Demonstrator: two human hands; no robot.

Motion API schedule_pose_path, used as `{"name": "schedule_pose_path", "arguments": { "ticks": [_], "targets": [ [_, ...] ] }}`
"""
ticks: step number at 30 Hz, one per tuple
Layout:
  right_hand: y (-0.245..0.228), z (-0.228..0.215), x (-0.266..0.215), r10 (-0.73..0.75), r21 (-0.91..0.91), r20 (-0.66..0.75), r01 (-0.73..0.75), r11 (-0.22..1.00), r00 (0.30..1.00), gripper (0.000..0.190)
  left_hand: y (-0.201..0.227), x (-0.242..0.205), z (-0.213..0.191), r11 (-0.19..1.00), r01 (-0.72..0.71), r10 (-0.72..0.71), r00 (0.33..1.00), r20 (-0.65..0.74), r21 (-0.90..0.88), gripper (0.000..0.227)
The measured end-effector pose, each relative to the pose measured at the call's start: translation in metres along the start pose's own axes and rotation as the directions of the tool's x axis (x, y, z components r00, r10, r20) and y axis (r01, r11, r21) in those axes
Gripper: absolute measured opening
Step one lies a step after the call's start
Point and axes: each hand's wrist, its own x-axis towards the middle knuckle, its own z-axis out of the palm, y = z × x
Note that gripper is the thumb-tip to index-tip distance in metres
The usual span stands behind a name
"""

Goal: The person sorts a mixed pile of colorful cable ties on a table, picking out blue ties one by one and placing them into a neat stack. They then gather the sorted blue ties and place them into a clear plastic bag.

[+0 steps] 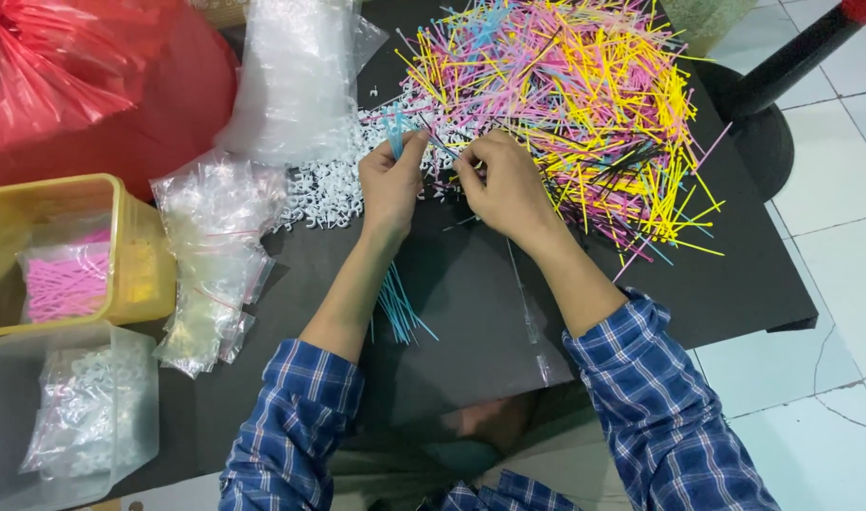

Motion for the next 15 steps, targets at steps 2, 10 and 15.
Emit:
{"name": "schedule_pose_path", "arguments": {
  "ticks": [2,10,15],
  "targets": [
    [0.005,-0.002,0.0,0.012,-0.03,0.01,-0.012,0.999,1.0,0.014,0.008,-0.002,-0.001,0.999,-0.01,0.01,1.0,-0.022,-0.032,0.017],
    [0.006,-0.016,0.003,-0.048,-0.309,-0.157,-0.003,0.951,0.986,0.026,0.007,0.001,-0.005,0.991,-0.035,0.03,0.999,-0.036,-0.126,0.015],
    [-0.016,0.009,-0.005,0.106,0.266,0.006,-0.104,0.958,0.994,0.034,0.006,-0.008,0.003,0.975,0.007,0.017,0.994,0.105,-0.221,0.01]
  ]
}}
